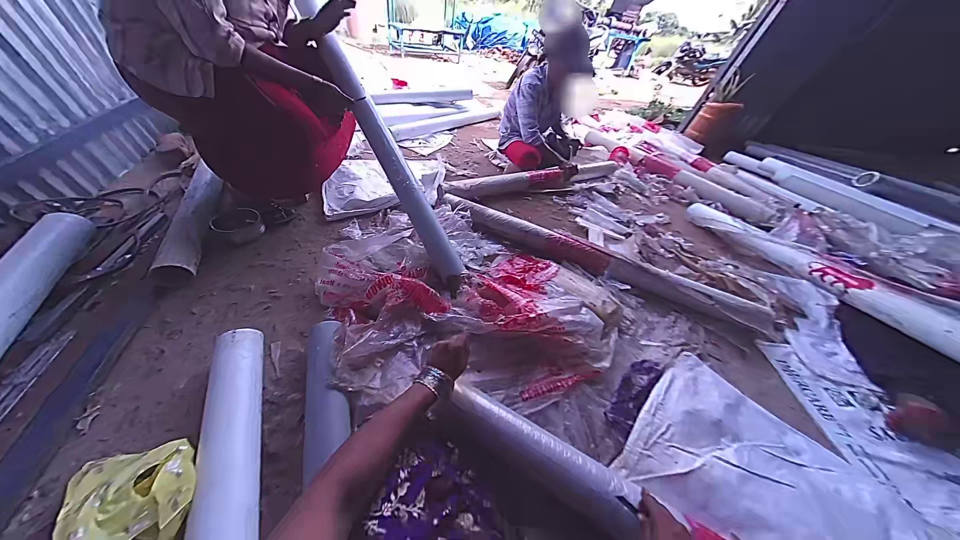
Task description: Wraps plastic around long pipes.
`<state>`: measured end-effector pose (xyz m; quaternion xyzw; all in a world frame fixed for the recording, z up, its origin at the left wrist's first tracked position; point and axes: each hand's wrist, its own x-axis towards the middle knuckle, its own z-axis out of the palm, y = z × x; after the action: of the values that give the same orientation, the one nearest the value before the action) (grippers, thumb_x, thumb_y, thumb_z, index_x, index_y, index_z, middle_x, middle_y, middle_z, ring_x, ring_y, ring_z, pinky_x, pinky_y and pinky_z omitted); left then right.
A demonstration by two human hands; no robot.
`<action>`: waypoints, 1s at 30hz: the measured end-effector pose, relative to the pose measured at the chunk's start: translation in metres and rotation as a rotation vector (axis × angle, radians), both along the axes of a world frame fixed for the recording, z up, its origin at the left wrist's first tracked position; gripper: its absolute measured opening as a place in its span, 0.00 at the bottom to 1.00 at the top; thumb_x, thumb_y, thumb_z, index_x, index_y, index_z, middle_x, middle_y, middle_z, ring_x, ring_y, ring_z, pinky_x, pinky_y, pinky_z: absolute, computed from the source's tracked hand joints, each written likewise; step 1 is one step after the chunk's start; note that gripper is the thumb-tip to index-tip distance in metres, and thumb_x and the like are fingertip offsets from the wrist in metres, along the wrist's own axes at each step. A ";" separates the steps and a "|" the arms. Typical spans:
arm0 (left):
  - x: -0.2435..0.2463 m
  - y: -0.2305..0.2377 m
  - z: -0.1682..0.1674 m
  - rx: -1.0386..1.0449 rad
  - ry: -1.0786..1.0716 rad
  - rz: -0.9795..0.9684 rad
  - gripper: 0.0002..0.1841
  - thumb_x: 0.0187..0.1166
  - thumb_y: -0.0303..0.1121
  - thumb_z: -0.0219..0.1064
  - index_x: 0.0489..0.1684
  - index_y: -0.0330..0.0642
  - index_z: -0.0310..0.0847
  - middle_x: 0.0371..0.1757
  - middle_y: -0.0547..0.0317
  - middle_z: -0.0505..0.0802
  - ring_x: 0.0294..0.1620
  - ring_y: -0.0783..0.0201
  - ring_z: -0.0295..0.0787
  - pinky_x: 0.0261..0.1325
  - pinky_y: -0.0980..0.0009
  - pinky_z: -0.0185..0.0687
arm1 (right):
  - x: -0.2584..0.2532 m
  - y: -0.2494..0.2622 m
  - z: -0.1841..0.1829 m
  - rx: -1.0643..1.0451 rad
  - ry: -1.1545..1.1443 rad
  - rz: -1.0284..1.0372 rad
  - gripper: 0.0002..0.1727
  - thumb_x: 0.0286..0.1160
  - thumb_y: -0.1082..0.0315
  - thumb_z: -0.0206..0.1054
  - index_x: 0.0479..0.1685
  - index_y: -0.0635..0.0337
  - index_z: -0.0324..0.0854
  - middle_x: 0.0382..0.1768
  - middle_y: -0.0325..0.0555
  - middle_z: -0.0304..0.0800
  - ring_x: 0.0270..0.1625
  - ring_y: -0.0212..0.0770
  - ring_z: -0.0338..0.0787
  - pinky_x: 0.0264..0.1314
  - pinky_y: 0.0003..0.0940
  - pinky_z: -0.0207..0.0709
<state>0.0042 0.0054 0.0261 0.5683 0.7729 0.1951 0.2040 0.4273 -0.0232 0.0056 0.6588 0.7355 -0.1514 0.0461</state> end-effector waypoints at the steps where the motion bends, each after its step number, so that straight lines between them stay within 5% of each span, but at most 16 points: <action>1: -0.001 0.007 0.018 0.112 -0.137 0.199 0.22 0.92 0.34 0.51 0.75 0.31 0.79 0.65 0.35 0.92 0.69 0.39 0.89 0.76 0.43 0.77 | 0.004 0.004 -0.007 -0.082 -0.014 -0.058 0.22 0.86 0.71 0.59 0.73 0.75 0.76 0.69 0.75 0.84 0.72 0.73 0.84 0.76 0.67 0.71; 3: -0.010 0.021 0.048 0.346 -0.435 0.453 0.16 0.89 0.33 0.60 0.65 0.32 0.84 0.52 0.38 0.94 0.55 0.46 0.92 0.66 0.48 0.82 | 0.002 0.003 -0.005 -0.160 -0.012 -0.129 0.22 0.87 0.72 0.60 0.76 0.73 0.75 0.71 0.72 0.84 0.74 0.71 0.83 0.79 0.66 0.68; 4: -0.014 0.025 0.054 0.448 -0.550 0.409 0.14 0.87 0.31 0.63 0.61 0.31 0.83 0.47 0.42 0.93 0.46 0.52 0.91 0.59 0.52 0.84 | 0.004 0.002 -0.002 -0.167 0.005 -0.142 0.23 0.87 0.73 0.60 0.78 0.72 0.74 0.71 0.72 0.84 0.75 0.70 0.83 0.80 0.66 0.67; 7: -0.027 0.009 0.061 0.464 -0.494 -0.074 0.13 0.81 0.24 0.68 0.58 0.25 0.85 0.50 0.41 0.96 0.49 0.56 0.95 0.64 0.57 0.86 | 0.005 0.000 0.005 -0.145 0.026 -0.142 0.24 0.87 0.74 0.59 0.81 0.72 0.71 0.72 0.72 0.83 0.75 0.69 0.83 0.82 0.63 0.66; 9: -0.035 -0.008 0.049 0.225 -0.261 -0.353 0.13 0.79 0.25 0.71 0.56 0.27 0.88 0.54 0.38 0.96 0.58 0.47 0.94 0.71 0.48 0.82 | 0.002 0.001 0.004 -0.128 0.032 -0.131 0.25 0.87 0.74 0.59 0.81 0.72 0.71 0.72 0.71 0.83 0.75 0.69 0.83 0.82 0.63 0.66; 12: -0.029 -0.026 0.025 -0.318 0.026 -0.507 0.13 0.83 0.30 0.68 0.58 0.35 0.90 0.66 0.37 0.91 0.74 0.37 0.83 0.79 0.37 0.68 | -0.004 0.003 0.004 -0.176 -0.006 -0.131 0.25 0.88 0.73 0.58 0.82 0.73 0.70 0.74 0.71 0.81 0.77 0.68 0.81 0.83 0.62 0.65; 18: -0.045 -0.037 -0.018 -0.428 0.149 -0.356 0.15 0.85 0.27 0.62 0.64 0.39 0.88 0.71 0.38 0.88 0.77 0.36 0.80 0.79 0.36 0.70 | -0.002 0.001 0.002 -0.162 -0.008 -0.134 0.26 0.87 0.73 0.58 0.84 0.71 0.68 0.76 0.69 0.80 0.77 0.67 0.81 0.82 0.63 0.66; 24: -0.044 -0.036 -0.019 -0.538 -0.157 -0.001 0.20 0.88 0.39 0.63 0.69 0.34 0.85 0.73 0.34 0.86 0.80 0.39 0.77 0.85 0.41 0.62 | -0.002 0.002 0.002 -0.162 0.014 -0.130 0.25 0.87 0.73 0.59 0.82 0.73 0.69 0.75 0.70 0.80 0.77 0.68 0.81 0.82 0.63 0.66; 27: -0.043 -0.037 -0.040 -0.546 -0.399 0.139 0.20 0.87 0.36 0.66 0.68 0.30 0.82 0.64 0.37 0.90 0.63 0.49 0.89 0.75 0.53 0.75 | -0.004 0.004 0.001 -0.172 -0.004 -0.132 0.25 0.88 0.72 0.58 0.82 0.72 0.69 0.76 0.70 0.80 0.77 0.68 0.81 0.81 0.64 0.66; 30: -0.046 -0.041 -0.039 -0.520 -0.530 0.242 0.19 0.85 0.34 0.68 0.67 0.29 0.81 0.61 0.41 0.90 0.53 0.58 0.87 0.66 0.60 0.77 | -0.003 0.003 0.001 -0.170 -0.003 -0.133 0.25 0.88 0.72 0.59 0.82 0.71 0.70 0.76 0.69 0.80 0.77 0.67 0.81 0.81 0.64 0.67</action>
<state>-0.0417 -0.0352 -0.0130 0.3321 0.7785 0.1556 0.5093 0.4240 -0.0198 0.0067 0.7001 0.6745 -0.2150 0.0926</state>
